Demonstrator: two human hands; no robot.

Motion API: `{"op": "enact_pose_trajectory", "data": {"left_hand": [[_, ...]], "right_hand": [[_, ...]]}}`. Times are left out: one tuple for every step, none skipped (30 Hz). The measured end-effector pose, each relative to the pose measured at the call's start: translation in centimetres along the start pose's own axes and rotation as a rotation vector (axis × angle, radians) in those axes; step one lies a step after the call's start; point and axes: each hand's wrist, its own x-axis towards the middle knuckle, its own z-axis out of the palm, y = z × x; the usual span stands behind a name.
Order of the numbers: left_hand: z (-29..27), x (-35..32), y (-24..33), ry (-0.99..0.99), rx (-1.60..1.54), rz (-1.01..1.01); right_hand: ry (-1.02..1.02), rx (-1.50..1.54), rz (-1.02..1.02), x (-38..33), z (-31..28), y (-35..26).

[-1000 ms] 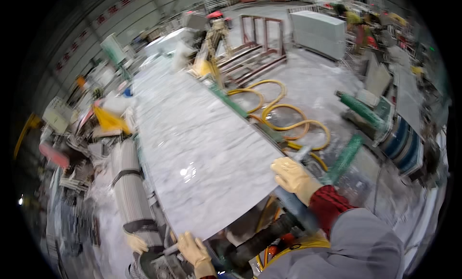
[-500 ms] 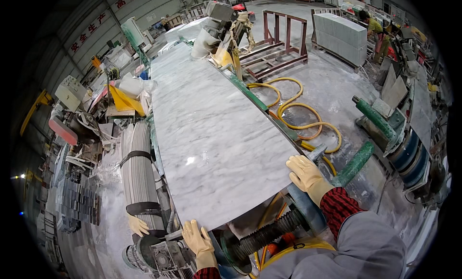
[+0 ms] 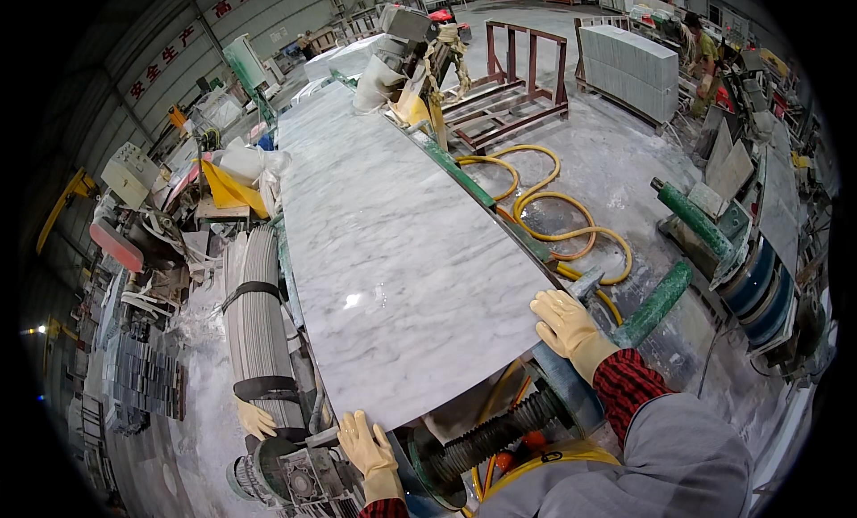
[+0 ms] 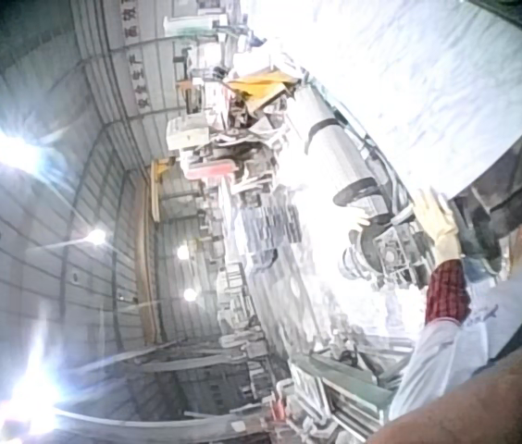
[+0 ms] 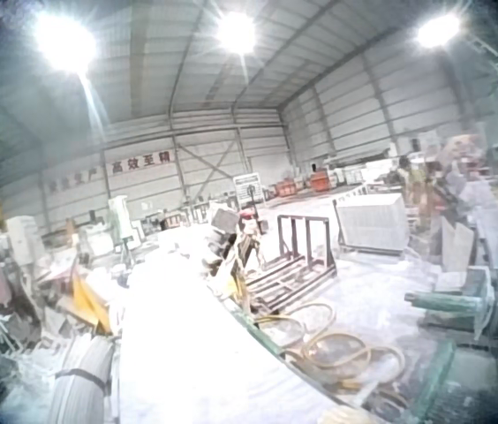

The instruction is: The person guides large marble slabs through a conveyor-based polishing machine in a factory. They wear gloves and use both hands to align and feed the slabs into the machinery, then remove the processed pieces.

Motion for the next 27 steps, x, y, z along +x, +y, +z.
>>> {"op": "enact_pose_trajectory", "data": {"left_hand": [[0.1, -0.1, -0.1, 0.006, -0.003, 0.004], [0.1, -0.2, -0.1, 0.012, -0.006, 0.009], [0.1, -0.2, -0.1, 0.008, -0.003, 0.008], [0.1, -0.1, 0.0, 0.004, 0.001, 0.007], [-0.1, -0.2, 0.0, 0.0, 0.006, 0.004], [-0.2, -0.2, 0.1, -0.005, 0.006, 0.001], [-0.3, -0.2, 0.1, -0.01, 0.006, -0.002], [-0.6, -0.3, 0.4, -0.019, 0.006, -0.004], [-1.0, -0.1, 0.6, -0.023, -0.006, 0.004], [-1.3, 0.2, 0.9, -0.027, -0.018, 0.011], [-1.7, 0.0, 1.0, -0.043, -0.03, 0.016], [-1.4, -0.1, 0.8, -0.034, -0.015, 0.013], [-0.7, 0.0, 0.4, -0.026, 0.0, 0.01], [-0.3, -0.1, 0.3, -0.018, 0.012, 0.01], [-0.3, -0.1, 0.5, -0.006, 0.015, 0.0], [-0.3, -0.2, 0.4, 0.011, 0.012, 0.014], [-0.2, -0.4, 0.2, 0.028, 0.012, 0.021], [-0.3, -0.9, 0.0, 0.039, 0.012, 0.019], [-0.4, -0.9, -0.1, 0.041, 0.014, 0.019], [-0.3, -1.2, -0.4, 0.046, 0.013, 0.022], [-0.2, -1.3, -0.6, 0.051, 0.013, 0.022], [-0.4, -0.9, -0.5, 0.051, -0.011, 0.047], [-0.6, -0.7, -0.4, 0.052, -0.029, 0.061], [-0.3, -0.6, 0.2, 0.033, -0.049, 0.029], [-1.1, 0.1, 0.8, -0.003, -0.087, 0.022], [-0.6, -0.4, 0.2, 0.047, -0.065, 0.029], [-0.6, -0.2, 0.5, 0.068, -0.07, 0.01]], "right_hand": [[-0.001, -0.001, -0.003, 0.1, -0.1, -0.1], [0.011, -0.008, -0.01, 0.0, -0.2, -0.1], [0.024, -0.014, -0.018, 0.0, -0.2, -0.2], [0.036, -0.021, -0.026, 0.0, -0.3, -0.2], [0.03, -0.017, -0.023, 0.0, -0.3, -0.3], [0.024, -0.012, -0.021, 0.1, -0.4, -0.4], [0.017, -0.008, -0.019, 0.1, -0.5, -0.4], [0.016, -0.011, -0.019, -0.1, -0.4, -0.3], [0.016, -0.014, -0.019, -0.2, -0.2, 0.0], [0.015, -0.017, -0.019, -0.4, 0.0, 0.2], [0.035, -0.014, -0.018, -0.7, -0.1, 0.1], [0.055, -0.011, -0.016, -0.7, 0.0, 0.1], [0.075, -0.008, -0.014, -0.7, 0.1, 0.2], [0.058, -0.01, -0.009, -0.9, 0.2, 0.4], [0.044, -0.011, -0.005, -1.1, 0.5, 0.7], [0.029, -0.01, -0.002, -1.3, 0.7, 1.1], [-0.012, -0.006, 0.011, -1.4, 0.9, 1.2], [-0.011, -0.001, 0.014, -1.4, 0.8, 1.0], [-0.012, 0.004, 0.015, -1.2, 0.6, 0.8], [-0.019, 0.018, 0.006, -1.0, 0.7, 0.5], [-0.027, 0.021, 0.007, -0.9, 0.5, 0.5], [-0.039, 0.023, 0.032, -0.8, 0.4, 0.6], [-0.055, 0.032, 0.049, -1.0, 0.5, 0.6], [-0.072, 0.039, 0.066, -1.4, 0.4, 0.7], [-0.064, -0.003, 0.055, -1.8, 0.7, 0.9], [-0.046, -0.042, 0.034, -1.9, 1.0, 1.1], [-0.056, -0.045, 0.034, -2.0, 1.3, 1.1]]}}
